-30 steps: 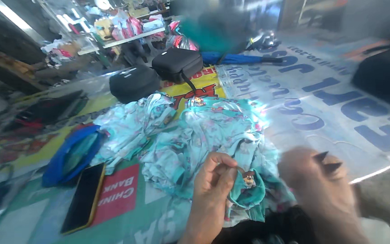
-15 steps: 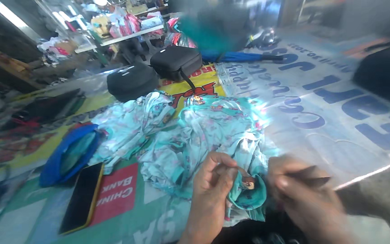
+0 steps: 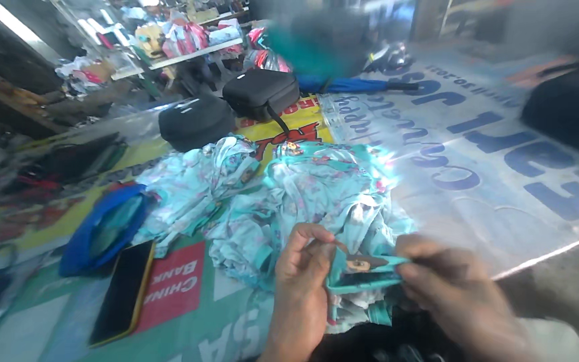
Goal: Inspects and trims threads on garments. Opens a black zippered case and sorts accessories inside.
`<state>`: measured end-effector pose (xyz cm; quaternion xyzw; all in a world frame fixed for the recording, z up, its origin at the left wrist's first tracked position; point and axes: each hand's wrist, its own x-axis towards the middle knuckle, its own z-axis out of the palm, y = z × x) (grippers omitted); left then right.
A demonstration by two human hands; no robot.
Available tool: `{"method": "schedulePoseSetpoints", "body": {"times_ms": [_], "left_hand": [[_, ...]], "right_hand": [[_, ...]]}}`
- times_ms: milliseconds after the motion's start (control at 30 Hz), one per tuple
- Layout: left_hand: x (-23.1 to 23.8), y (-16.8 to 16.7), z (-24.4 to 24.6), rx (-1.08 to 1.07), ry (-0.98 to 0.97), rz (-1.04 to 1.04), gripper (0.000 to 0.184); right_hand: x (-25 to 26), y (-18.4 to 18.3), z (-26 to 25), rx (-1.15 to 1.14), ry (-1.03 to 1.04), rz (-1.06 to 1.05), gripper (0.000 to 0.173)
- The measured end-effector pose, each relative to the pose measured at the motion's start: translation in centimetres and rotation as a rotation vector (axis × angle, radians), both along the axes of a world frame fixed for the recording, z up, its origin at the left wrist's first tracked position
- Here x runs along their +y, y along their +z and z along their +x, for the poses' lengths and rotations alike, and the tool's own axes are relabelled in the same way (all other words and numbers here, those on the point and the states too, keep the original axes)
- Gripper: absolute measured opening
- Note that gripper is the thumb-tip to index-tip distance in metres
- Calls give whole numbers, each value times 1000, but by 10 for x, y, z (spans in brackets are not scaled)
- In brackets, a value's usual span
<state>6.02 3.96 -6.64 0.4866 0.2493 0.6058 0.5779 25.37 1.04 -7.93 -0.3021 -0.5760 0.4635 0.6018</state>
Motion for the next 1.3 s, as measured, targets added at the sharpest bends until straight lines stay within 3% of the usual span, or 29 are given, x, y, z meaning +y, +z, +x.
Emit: {"method": "schedulePoseSetpoints", "body": {"times_ms": [200,333,467,633,767,933,1000,1067,1133,1200,1300], "left_hand": [[1,2,1,32,31,10,11],[-8,2,3,310,201,301,12],[-9,10,1,455,313,452,12],[8,27,-11,500,329,481,11],[30,52,-20,624,319,501,12],[96,85,-49,856,421,519,17],[129,76,-61,1048,505,584,19],[160,50,-75,1270,505,592,22],[186,18,-82,1500,413,401,24],[208,5,-82,1633,280,130,32],[212,-6,-96,1479,249,265,29]], "right_hand": [[4,5,4,168,105,-115,14],[12,8,5,171,83,-69,11],[26,17,7,58,8,2,17],[38,22,10,-265,-288,132,19],[40,33,21,-263,-295,184,23],[41,42,35,-373,-297,202,22],[39,34,33,-504,-283,213,22],[30,24,28,-717,-318,186,37],[19,11,21,-916,-366,201,54],[12,-5,19,-1025,-363,259,44],[9,-20,27,-893,-340,260,14]]}}
